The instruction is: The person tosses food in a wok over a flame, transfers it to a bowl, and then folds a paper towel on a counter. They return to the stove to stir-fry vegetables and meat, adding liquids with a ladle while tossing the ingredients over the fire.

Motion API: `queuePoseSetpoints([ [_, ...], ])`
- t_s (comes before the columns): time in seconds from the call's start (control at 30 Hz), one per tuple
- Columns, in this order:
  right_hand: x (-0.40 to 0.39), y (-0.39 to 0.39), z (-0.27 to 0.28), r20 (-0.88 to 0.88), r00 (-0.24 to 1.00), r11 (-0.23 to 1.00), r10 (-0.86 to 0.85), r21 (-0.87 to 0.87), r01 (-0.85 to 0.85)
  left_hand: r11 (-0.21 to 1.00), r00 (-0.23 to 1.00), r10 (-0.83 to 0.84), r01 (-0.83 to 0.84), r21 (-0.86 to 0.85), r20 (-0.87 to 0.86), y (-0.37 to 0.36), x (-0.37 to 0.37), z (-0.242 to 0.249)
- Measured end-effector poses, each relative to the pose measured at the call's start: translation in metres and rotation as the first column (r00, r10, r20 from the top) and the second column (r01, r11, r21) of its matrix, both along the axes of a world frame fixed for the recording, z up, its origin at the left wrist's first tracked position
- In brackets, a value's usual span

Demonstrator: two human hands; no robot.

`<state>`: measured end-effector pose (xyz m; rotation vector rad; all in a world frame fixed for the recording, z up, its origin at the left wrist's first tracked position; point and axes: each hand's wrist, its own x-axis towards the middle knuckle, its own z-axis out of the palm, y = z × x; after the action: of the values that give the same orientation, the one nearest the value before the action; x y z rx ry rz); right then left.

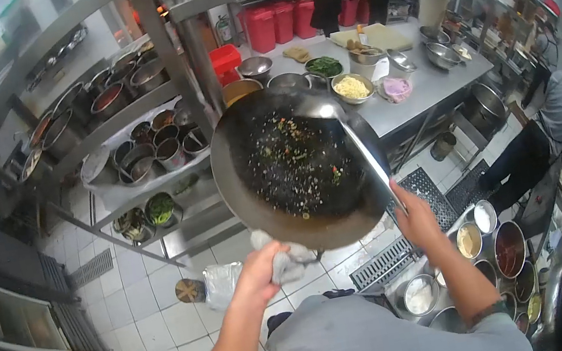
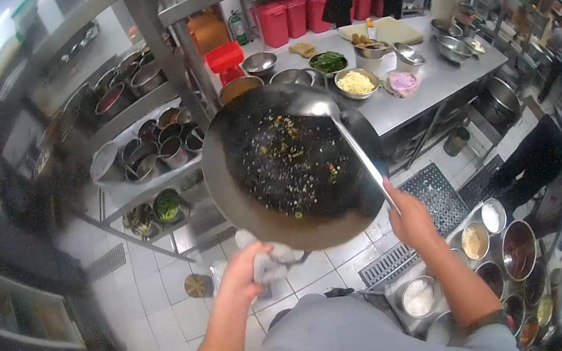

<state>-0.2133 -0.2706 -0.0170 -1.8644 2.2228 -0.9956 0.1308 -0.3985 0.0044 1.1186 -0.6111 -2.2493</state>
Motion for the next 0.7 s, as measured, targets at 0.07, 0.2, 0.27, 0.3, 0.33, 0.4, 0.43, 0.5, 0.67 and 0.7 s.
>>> queuePoseSetpoints([
  [0.07, 0.004, -0.042, 0.036, 0.021, 0.994, 0.989, -0.109, 0.102, 0.106, 0.998, 0.999, -0.041, 0.041, -0.053, -0.010, -0.032, -0.021, -0.007],
  [0.2, -0.001, -0.049, 0.047, -0.163, 0.981, 0.977, -0.110, 0.165, 0.137, 0.985, 0.997, -0.060, 0.051, -0.165, -0.048, -0.089, -0.057, 0.008],
  [0.27, 0.013, 0.004, 0.050, -0.157, 0.982, 0.946, -0.106, 0.288, 0.148, 0.984, 0.996, -0.059, 0.047, -0.170, -0.069, -0.116, -0.063, 0.015],
  [0.3, 0.010, 0.019, 0.056, -0.107, 0.991, 0.944, -0.085, 0.308, 0.114, 0.982, 0.994, -0.089, 0.075, -0.175, -0.069, -0.133, -0.069, 0.014],
  [0.33, -0.003, 0.010, 0.061, -0.105, 0.992, 0.954, -0.073, 0.281, 0.100, 0.979, 0.991, -0.115, 0.103, -0.174, -0.062, -0.149, -0.074, 0.011],
  [0.4, -0.007, -0.006, 0.065, -0.039, 0.993, 0.966, -0.110, 0.231, 0.116, 0.971, 0.984, -0.176, 0.167, -0.174, -0.039, -0.173, -0.070, -0.005],
  [0.43, 0.004, -0.041, 0.077, -0.103, 0.976, 0.956, -0.191, 0.207, 0.208, 0.966, 0.979, -0.192, 0.176, -0.191, -0.069, -0.189, -0.077, -0.012],
  [0.5, -0.003, -0.113, 0.067, -0.194, 0.952, 0.971, -0.238, -0.036, 0.236, 0.968, 0.977, -0.182, 0.160, -0.192, -0.108, -0.200, -0.089, 0.002],
  [0.67, 0.031, -0.114, 0.046, -0.168, 0.899, 0.863, -0.405, 0.253, 0.437, 0.969, 0.971, -0.165, 0.127, -0.213, -0.170, -0.270, -0.110, 0.005],
  [0.7, 0.045, -0.084, 0.039, -0.167, 0.914, 0.884, -0.371, 0.238, 0.402, 0.969, 0.973, -0.160, 0.122, -0.215, -0.168, -0.281, -0.114, 0.006],
])
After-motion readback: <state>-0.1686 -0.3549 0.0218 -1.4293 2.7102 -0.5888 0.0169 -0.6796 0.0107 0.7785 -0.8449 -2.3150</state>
